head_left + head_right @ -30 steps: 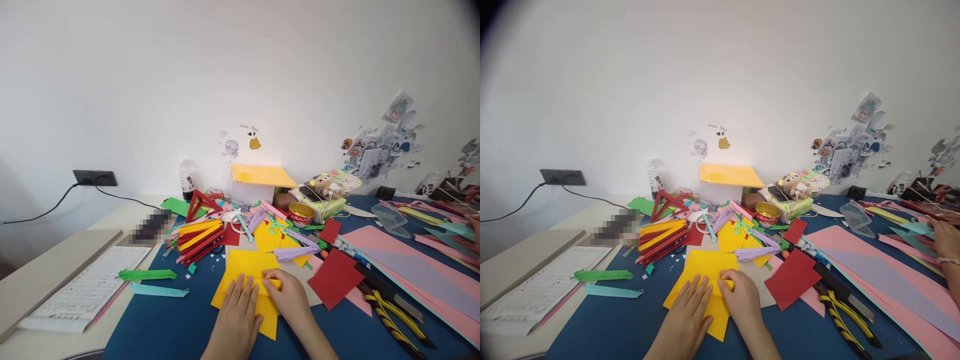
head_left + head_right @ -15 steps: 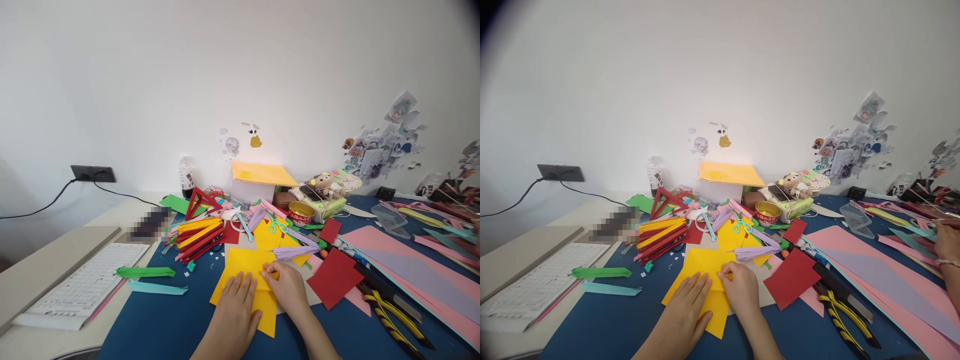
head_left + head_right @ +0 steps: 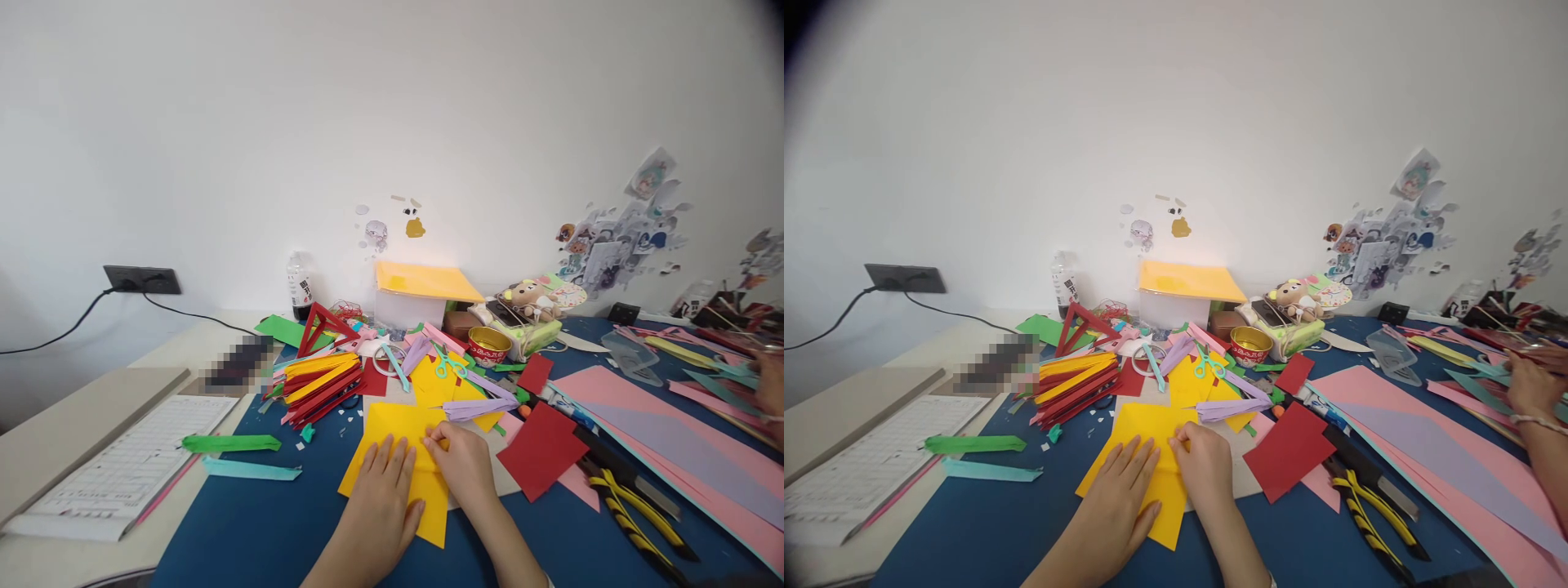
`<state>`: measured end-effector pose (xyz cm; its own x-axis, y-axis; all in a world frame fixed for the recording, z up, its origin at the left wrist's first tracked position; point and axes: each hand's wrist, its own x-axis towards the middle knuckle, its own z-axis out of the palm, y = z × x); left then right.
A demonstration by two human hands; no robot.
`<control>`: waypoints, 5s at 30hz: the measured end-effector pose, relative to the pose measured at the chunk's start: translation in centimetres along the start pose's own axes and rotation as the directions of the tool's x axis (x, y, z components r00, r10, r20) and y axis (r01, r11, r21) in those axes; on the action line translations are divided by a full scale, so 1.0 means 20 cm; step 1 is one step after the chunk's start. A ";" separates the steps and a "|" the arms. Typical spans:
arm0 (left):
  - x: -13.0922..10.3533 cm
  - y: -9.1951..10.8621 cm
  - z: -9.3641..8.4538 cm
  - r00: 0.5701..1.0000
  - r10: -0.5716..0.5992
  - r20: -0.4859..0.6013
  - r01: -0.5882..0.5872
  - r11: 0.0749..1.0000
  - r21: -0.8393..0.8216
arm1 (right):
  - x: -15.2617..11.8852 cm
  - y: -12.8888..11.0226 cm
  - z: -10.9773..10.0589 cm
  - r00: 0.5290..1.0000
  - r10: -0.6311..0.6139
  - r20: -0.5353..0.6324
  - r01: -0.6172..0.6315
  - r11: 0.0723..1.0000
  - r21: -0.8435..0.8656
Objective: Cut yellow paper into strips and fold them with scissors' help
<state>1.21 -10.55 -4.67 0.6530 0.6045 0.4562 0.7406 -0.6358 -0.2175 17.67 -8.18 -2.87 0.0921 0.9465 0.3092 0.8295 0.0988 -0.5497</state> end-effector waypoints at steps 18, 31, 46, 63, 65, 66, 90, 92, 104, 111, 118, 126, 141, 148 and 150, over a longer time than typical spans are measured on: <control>-0.01 0.02 0.06 0.995 -0.047 -0.084 0.050 0.998 0.034 | 0.01 -0.01 0.02 0.990 -0.143 0.015 0.143 0.988 -0.061; -0.10 0.04 0.02 0.943 -0.023 -0.333 0.074 0.987 0.143 | -0.07 -0.05 -0.13 0.967 -0.106 0.232 0.089 0.992 0.086; -0.11 0.04 0.07 0.961 -0.045 -0.274 0.090 0.984 0.156 | -0.06 -0.03 -0.02 0.970 -0.147 0.194 0.098 0.966 0.239; -0.06 0.04 0.10 0.982 -0.096 -0.164 0.101 0.995 0.024 | 0.00 -0.05 0.00 0.979 0.029 0.200 -0.065 0.982 0.179; -0.07 0.03 0.09 0.988 -0.083 -0.134 0.086 0.996 0.023 | 0.00 -0.05 0.00 0.981 0.041 0.192 -0.075 0.982 0.175; -0.07 0.02 0.08 0.991 -0.067 -0.119 0.071 0.997 0.027 | 0.00 -0.05 0.01 0.981 0.044 0.187 -0.077 0.982 0.174; -0.02 0.05 0.05 0.986 -0.141 -0.085 0.141 0.990 0.003 | -0.02 -0.08 0.02 0.989 0.098 0.113 -0.116 0.980 0.164; -0.02 0.05 0.05 0.985 -0.139 -0.103 0.141 0.990 0.015 | -0.02 -0.08 0.03 0.987 0.124 0.102 -0.139 0.976 0.166; -0.03 0.04 0.06 0.987 -0.068 -0.145 0.087 0.988 0.128 | -0.03 -0.01 0.04 0.989 0.134 0.069 -0.148 0.947 0.284; -0.05 0.03 0.09 0.987 -0.075 -0.145 0.084 0.995 0.055 | -0.03 0.00 0.05 0.995 0.069 0.070 -0.080 0.983 0.167; -0.04 0.02 0.08 0.986 -0.047 -0.157 0.063 0.993 0.098 | -0.04 -0.01 0.07 0.988 -0.128 0.084 0.131 0.991 -0.030; -0.06 0.03 0.10 0.988 -0.064 -0.144 0.069 0.997 0.032 | -0.07 -0.04 0.08 0.984 -0.167 0.055 0.172 0.978 -0.120; -0.25 -0.06 0.04 0.989 -0.108 -0.102 0.111 0.994 0.023 | -0.08 -0.05 0.09 0.982 -0.175 0.074 0.186 0.965 -0.183; -0.31 -0.09 -0.01 0.987 -0.152 -0.053 0.150 0.988 -0.035 | -0.08 0.03 -0.03 0.944 -0.244 0.224 0.272 0.956 -0.106; -0.30 -0.09 0.00 0.986 -0.166 -0.023 0.164 0.985 -0.062 | -0.09 0.08 -0.08 0.930 -0.280 0.240 0.304 0.950 -0.071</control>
<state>-4.12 -13.05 -6.96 0.5174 0.6905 0.5054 0.8265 -0.5563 -0.0861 19.73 -10.21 -3.04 -0.2783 0.9259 0.2552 0.8551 0.3599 -0.3731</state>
